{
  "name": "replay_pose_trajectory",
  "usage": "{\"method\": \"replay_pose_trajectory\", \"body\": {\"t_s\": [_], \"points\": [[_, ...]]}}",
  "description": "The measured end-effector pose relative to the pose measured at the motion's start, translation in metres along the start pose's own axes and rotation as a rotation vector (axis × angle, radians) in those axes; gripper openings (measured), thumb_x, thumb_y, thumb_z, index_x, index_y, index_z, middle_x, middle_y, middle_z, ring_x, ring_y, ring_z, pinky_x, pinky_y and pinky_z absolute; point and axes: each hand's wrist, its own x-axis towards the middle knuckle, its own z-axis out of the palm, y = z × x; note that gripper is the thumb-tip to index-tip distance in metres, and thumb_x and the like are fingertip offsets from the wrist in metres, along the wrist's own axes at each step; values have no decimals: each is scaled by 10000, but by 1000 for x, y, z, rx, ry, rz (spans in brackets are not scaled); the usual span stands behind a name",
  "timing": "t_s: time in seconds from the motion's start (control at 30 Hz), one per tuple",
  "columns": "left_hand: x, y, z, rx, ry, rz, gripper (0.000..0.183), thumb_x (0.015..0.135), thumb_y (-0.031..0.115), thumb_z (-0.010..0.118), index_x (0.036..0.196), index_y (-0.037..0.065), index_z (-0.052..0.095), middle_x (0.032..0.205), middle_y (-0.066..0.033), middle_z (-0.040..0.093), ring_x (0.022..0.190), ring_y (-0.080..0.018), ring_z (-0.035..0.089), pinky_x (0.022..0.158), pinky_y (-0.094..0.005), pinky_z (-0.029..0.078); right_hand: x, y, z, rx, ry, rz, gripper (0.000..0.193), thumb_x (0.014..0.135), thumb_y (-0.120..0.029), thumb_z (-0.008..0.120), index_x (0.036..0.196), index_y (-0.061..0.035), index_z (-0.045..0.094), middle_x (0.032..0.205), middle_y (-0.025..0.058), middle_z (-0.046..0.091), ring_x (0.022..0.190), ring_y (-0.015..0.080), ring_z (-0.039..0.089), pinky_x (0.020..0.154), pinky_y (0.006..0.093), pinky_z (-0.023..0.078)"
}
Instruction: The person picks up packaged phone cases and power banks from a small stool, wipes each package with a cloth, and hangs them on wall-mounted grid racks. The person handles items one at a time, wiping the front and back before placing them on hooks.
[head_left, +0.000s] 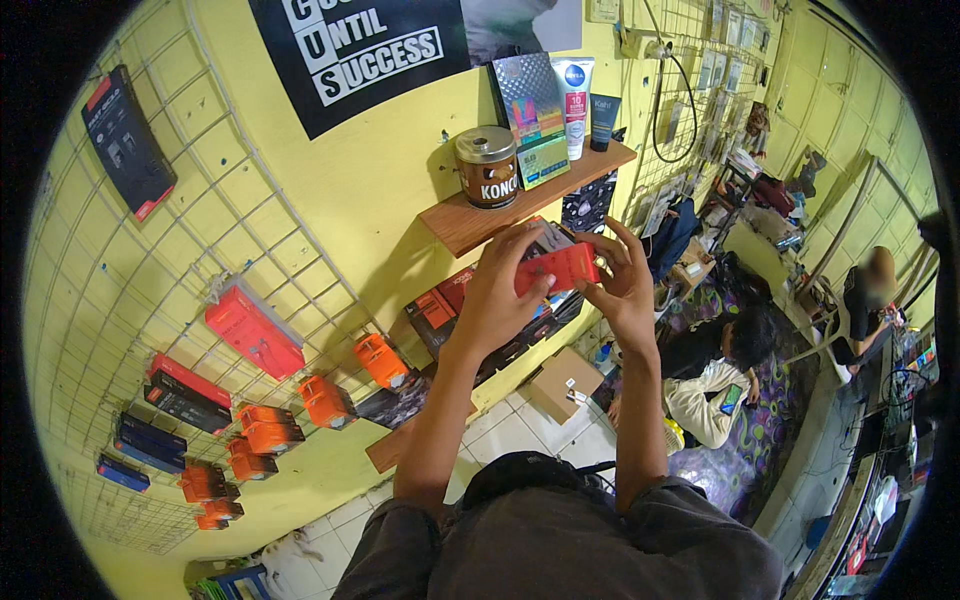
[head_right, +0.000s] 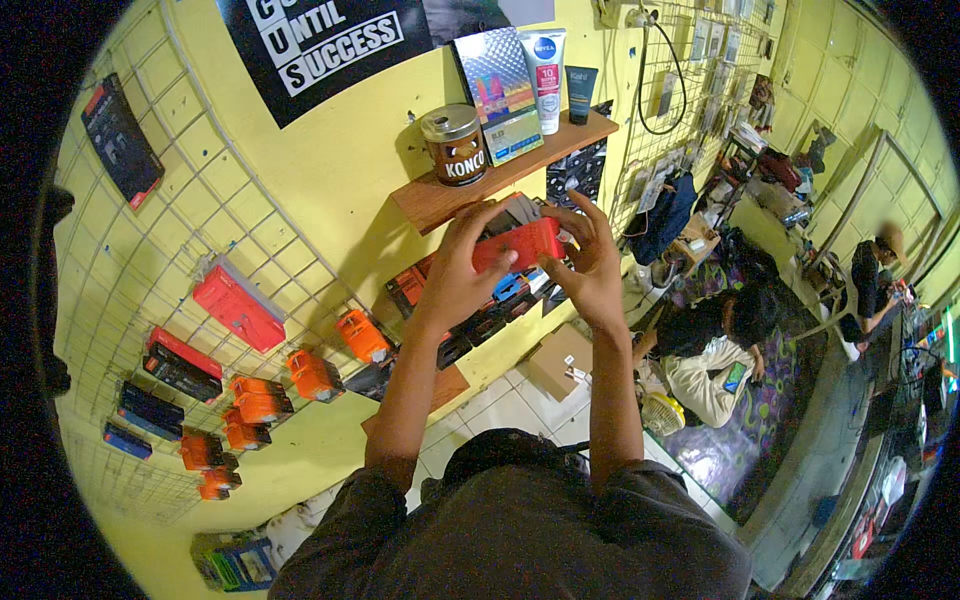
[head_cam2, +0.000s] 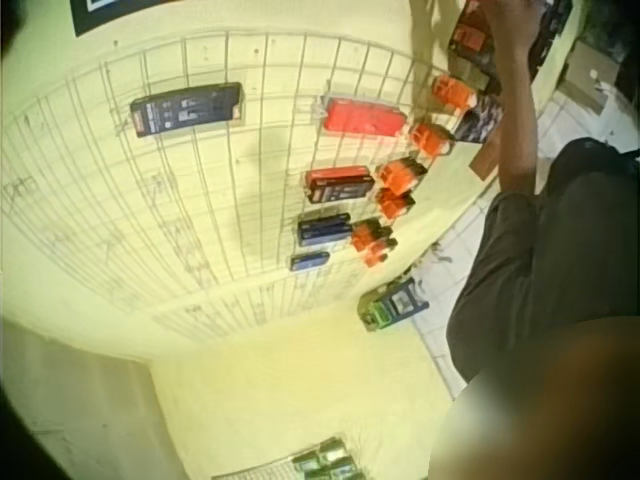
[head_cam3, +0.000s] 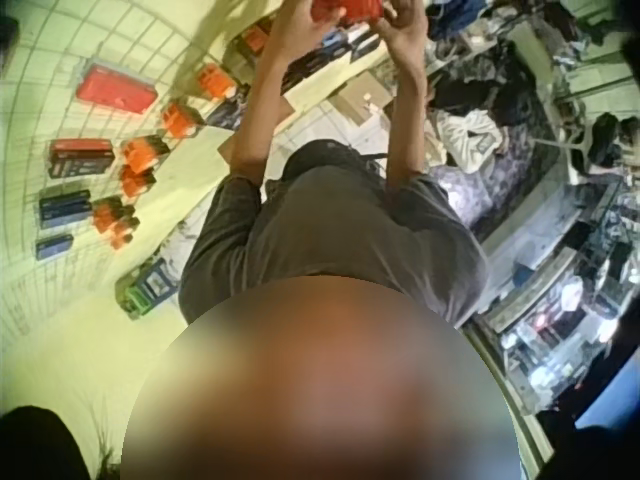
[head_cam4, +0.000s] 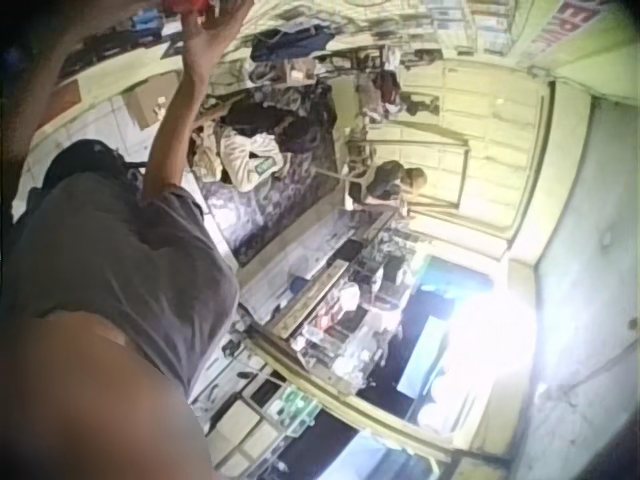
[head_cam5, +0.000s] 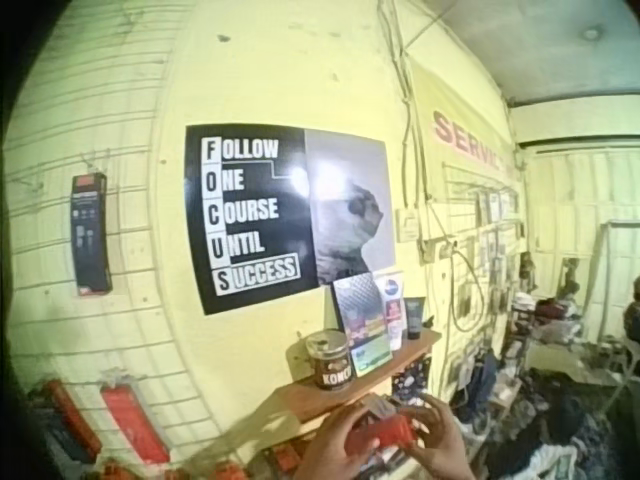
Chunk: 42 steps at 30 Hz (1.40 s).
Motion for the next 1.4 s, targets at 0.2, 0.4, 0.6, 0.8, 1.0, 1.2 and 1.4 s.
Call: {"method": "replay_pose_trajectory", "body": {"t_s": [0.2,0.4,0.6,0.8,1.0,1.2,1.4], "points": [[-13,8,-19,-249,-191,-283,511,887,286,875,1233,-32,676,1169,-154,747,1022,-229,742,882,-355,604,3,-20,22,302,-24,55,918,814,113,777,1613,-45,353,1489,189,572,1340,290,592,1082,411,547],[-39,25,-53,-379,165,-374,426,911,248,860,1205,-11,692,1078,-87,768,924,-139,727,831,-309,587,-16,-10,82,67,-134,24,702,925,-1,782,1533,-31,434,1373,119,602,1241,230,614,1061,396,512],[-61,64,-140,-388,512,-336,538,913,173,853,1352,-12,603,1142,-113,742,1004,-165,724,853,-306,586,-24,-32,177,151,-289,4,665,934,51,747,1505,-30,417,1263,126,650,1156,212,656,1014,363,533],[-56,93,-230,-81,655,-13,447,956,136,796,1344,1,620,1265,-141,684,1084,-195,711,875,-326,592,23,-89,275,138,-273,-274,540,968,15,732,1453,8,495,1323,145,642,1160,201,655,980,342,547],[-6,116,-302,-72,720,59,491,984,153,771,1420,-1,607,1275,-111,692,1114,-182,679,934,-315,556,82,-157,351,157,-301,-458,481,1004,-67,732,1447,21,567,1312,127,648,1076,150,661,906,279,566],[29,122,-340,12,768,166,425,976,111,757,1372,0,647,1244,-134,695,1035,-195,722,851,-322,603,111,-182,386,120,-286,-486,443,1033,-111,708,1443,11,591,1244,130,675,999,138,680,813,269,587],[29,109,-343,-13,727,78,476,972,165,787,1394,14,627,1281,-101,707,1093,-178,684,910,-316,573,117,-170,391,66,-279,-485,429,1043,-106,689,1449,-3,597,1209,127,691,972,139,686,794,276,591]]}}
